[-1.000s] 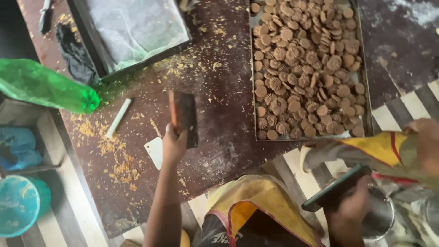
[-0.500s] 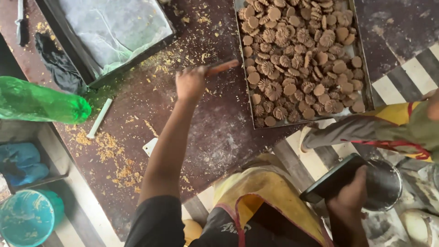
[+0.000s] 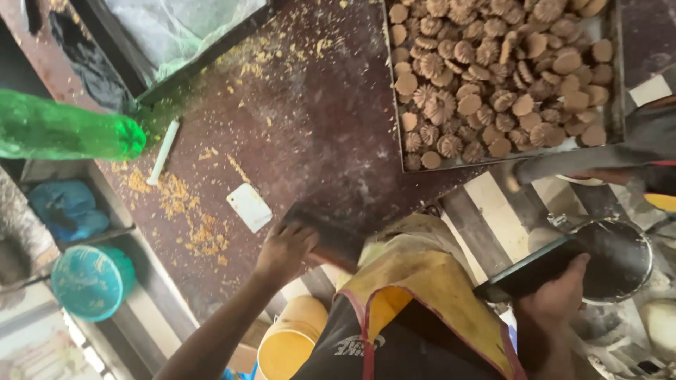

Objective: Sort and arrange baked cookies on a table and into trays, and clean the work surface.

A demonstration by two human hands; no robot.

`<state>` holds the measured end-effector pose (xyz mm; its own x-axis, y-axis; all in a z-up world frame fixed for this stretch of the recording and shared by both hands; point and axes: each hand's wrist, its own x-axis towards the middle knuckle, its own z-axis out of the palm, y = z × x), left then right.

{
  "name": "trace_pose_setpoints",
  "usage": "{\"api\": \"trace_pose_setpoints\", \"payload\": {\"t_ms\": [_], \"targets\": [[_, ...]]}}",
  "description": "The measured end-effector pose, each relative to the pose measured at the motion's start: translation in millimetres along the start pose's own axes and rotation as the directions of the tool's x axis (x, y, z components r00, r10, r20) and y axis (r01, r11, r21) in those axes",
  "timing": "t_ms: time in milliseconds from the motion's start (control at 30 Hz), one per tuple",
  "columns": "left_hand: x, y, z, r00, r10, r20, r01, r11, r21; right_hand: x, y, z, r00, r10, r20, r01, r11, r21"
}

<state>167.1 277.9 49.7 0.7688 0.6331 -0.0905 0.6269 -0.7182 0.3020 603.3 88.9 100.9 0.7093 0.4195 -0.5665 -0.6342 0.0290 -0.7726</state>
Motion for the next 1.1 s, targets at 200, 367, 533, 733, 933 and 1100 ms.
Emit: {"api": "trace_pose_setpoints", "payload": {"t_ms": [200, 367, 533, 733, 933, 1100], "targets": [[-42, 3, -18, 0.992, -0.124, -0.028, 0.122, 0.991, -0.055, 41, 6, -4, 0.999, 0.025, 0.036, -0.022, 0.996, -0.083], [15, 31, -6, 0.851, -0.453, -0.265, 0.411, 0.889, -0.200, 87, 7, -22, 0.975, 0.180, 0.133, -0.198, 0.971, 0.132], [29, 36, 84, 0.519, -0.855, -0.002, 0.463, 0.283, -0.840, 129, 10, -44, 0.951, 0.219, 0.218, -0.210, 0.976, -0.062], [53, 67, 89, 0.339, -0.923, 0.181, 0.247, -0.098, -0.964, 190, -11, -60, 0.906, 0.334, 0.261, -0.285, 0.935, -0.210], [109, 107, 139, 0.307, -0.952, -0.009, 0.319, 0.112, -0.941, 261, -31, -107, 0.845, 0.425, 0.323, -0.372, 0.903, -0.215], [175, 163, 89, 0.171, -0.979, -0.114, 0.501, 0.186, -0.845, 304, -57, -127, 0.789, 0.447, 0.421, -0.343, 0.890, -0.302]]}}
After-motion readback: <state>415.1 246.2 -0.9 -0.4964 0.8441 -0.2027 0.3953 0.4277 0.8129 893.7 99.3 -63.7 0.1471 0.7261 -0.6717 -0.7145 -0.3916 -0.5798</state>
